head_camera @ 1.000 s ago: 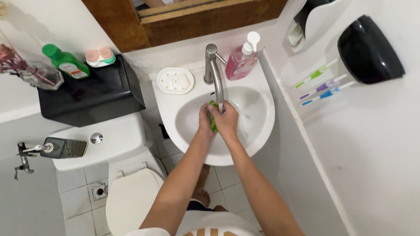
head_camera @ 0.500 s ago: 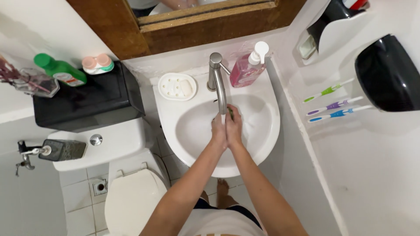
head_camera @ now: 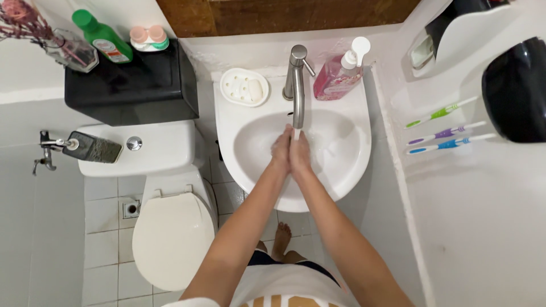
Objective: The person wipes the wall above the toilet using a cloth, then washes the cloth in the sink under running water.
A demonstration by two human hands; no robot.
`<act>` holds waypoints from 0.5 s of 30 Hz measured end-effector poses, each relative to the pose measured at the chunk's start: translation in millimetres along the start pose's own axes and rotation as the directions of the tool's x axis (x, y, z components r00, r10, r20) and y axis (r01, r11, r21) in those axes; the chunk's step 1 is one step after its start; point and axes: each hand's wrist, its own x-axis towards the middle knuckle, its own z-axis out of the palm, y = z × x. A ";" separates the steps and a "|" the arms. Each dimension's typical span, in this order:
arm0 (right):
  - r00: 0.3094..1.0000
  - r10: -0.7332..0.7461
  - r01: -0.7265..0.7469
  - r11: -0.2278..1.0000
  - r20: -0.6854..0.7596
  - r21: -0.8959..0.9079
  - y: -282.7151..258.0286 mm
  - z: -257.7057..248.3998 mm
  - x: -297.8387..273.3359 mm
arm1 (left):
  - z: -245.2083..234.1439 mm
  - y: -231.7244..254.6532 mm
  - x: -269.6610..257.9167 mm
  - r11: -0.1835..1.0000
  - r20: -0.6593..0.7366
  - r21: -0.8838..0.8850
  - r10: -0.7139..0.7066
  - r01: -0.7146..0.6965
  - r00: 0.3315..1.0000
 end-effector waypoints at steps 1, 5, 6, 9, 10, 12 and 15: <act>1.000 0.000 0.000 1.000 0.002 -0.001 -3.8 -0.3 -10.8 | -6.1 0.0 5.7 0.994 -0.079 0.093 0.057 -0.050 0.995; 0.976 -0.166 0.088 0.894 -0.141 -0.440 -25.1 -18.9 -24.1 | -11.3 -32.9 22.4 0.956 0.269 -0.198 -0.159 0.216 0.950; 0.966 -0.112 -0.043 0.817 -0.231 -0.575 -28.0 -27.3 -22.0 | -12.9 -43.5 20.7 0.979 0.144 -0.150 -0.119 0.140 0.982; 0.979 -0.203 0.195 0.959 0.019 0.207 -23.6 -22.2 -17.3 | -15.9 -38.6 28.5 0.992 0.061 -0.111 -0.052 0.058 0.997; 0.979 -0.206 0.198 0.959 0.014 0.203 -19.9 -21.8 -23.7 | -13.9 -32.7 31.4 0.989 0.100 -0.139 -0.031 0.045 0.994; 0.967 -0.250 0.253 0.963 0.042 -0.093 -14.7 -9.6 -46.3 | -19.5 -18.3 27.1 0.996 0.112 -0.063 -0.053 0.061 0.992; 0.954 -0.297 0.272 0.912 -0.036 -0.306 -32.3 -4.7 -47.2 | -20.9 -14.1 21.0 1.000 0.092 0.024 -0.019 0.016 0.996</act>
